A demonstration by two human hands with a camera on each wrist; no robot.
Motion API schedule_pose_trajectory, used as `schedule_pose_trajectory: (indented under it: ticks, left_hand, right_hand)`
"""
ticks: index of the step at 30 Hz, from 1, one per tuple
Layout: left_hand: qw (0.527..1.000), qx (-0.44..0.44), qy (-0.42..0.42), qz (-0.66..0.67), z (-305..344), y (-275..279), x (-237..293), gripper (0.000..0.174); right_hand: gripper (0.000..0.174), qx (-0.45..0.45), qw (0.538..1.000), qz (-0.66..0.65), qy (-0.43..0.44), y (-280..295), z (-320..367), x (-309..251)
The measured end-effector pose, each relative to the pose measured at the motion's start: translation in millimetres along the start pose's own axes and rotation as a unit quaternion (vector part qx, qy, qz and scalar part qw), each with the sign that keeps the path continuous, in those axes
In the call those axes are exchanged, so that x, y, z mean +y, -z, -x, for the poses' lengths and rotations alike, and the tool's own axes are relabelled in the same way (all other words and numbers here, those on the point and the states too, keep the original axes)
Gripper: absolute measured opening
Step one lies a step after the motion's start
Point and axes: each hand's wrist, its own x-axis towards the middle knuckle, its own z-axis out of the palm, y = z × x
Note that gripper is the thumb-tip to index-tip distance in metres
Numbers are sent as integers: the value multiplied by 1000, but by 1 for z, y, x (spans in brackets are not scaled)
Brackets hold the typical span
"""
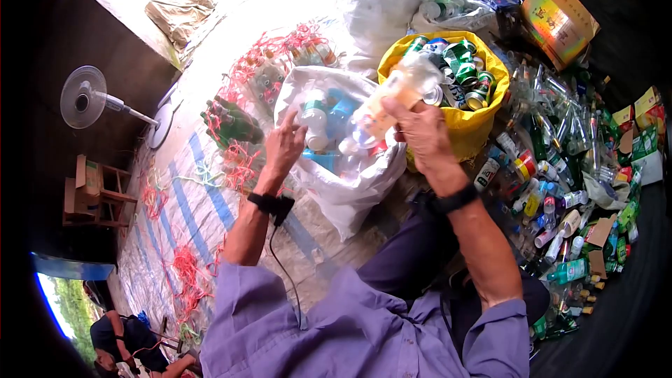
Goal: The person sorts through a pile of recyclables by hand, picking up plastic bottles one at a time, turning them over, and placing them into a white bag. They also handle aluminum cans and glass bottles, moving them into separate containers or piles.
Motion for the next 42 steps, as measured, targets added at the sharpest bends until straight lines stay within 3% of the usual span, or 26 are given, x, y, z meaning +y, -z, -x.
schedule_pose_trajectory:
  ticks: [1, 2, 4, 5, 7, 8, 10, 11, 12, 14, 16, 18, 19, 21, 22, 25, 26, 28, 30, 32, 35, 36, 38, 42]
  left_hand:
    - [996, 40, -6, 79, 10, -3, 0, 40]
    - [996, 40, -5, 77, 21, -6, 0, 40]
    - [984, 113, -65, 118, 42, -13, 1, 35]
    - [982, 113, -33, 150, 52, -14, 4, 31]
    - [983, 105, -60, 137, 60, -19, 6, 34]
    - [984, 95, -88, 125, 64, -23, 6, 37]
    - [990, 4, -65, 127, 67, -12, 34, 51]
    - [989, 11, -119, 88, 66, -13, 42, 55]
    - [983, 16, -174, 48, 63, -15, 47, 59]
    - [984, 6, -176, 12, 54, -25, 53, 62]
    - [985, -4, -170, -24, 51, -33, 48, 66]
    - [985, -5, -171, -19, 45, -41, 45, 70]
    - [986, -20, -165, -29, 45, -38, 49, 72]
    - [985, -22, -168, -22, 44, -41, 46, 72]
    - [985, -21, -170, -16, 42, -42, 44, 72]
    - [986, -44, -162, 27, 38, -40, 37, 73]
    - [985, -43, -163, 27, 39, -40, 35, 73]
    - [988, -66, -138, 27, 40, -30, 40, 74]
    - [990, -75, -121, 18, 41, -22, 48, 75]
    - [989, -86, -123, 12, 44, -15, 59, 76]
    - [989, -107, -98, -3, 51, -3, 91, 77]
    - [989, -107, -99, -3, 52, -3, 94, 77]
    - [990, -112, -86, 3, 52, -4, 100, 77]
    - [985, -163, -32, 35, 55, -15, 102, 71]
  right_hand:
    - [30, -20, 999, 24, 25, -4, -16, 28]
    - [30, -21, 999, 23, 24, -12, -29, 60]
    - [35, -25, 987, 151, 45, -28, -49, 111]
    - [37, -57, 964, 241, 92, -28, -45, 125]
    - [41, -84, 926, 367, -30, -32, -28, 119]
    - [41, -86, 926, 367, -32, -29, -22, 124]
    - [42, -156, 942, 256, -148, -19, -14, 134]
    - [34, -128, 940, 307, -75, -20, -11, 135]
    - [34, -126, 941, 306, -77, -19, -9, 131]
    - [29, -92, 942, 323, 13, -15, -9, 119]
    - [27, -56, 932, 358, 1, -12, -10, 101]
    - [32, 140, 892, 419, 98, -7, -14, 90]
    - [32, 142, 891, 419, 97, -2, -24, 98]
    - [39, 248, 869, 428, 7, 9, -48, 126]
    - [39, 249, 870, 426, 8, 13, -58, 139]
    - [54, 165, 962, 215, -37, 21, -69, 153]
    - [54, 166, 962, 215, -36, 22, -67, 155]
    - [58, 88, 988, 67, -104, 21, -64, 157]
    - [54, 92, 988, 29, -118, 21, -62, 158]
    - [38, 132, 975, -69, -165, 17, -66, 158]
    - [32, 170, 969, -137, -118, 13, -61, 144]
    - [32, 170, 969, -137, -118, 15, -64, 150]
    - [35, 191, 980, 8, -48, 22, -72, 169]
    - [32, 206, 969, 115, 72, 17, -57, 148]
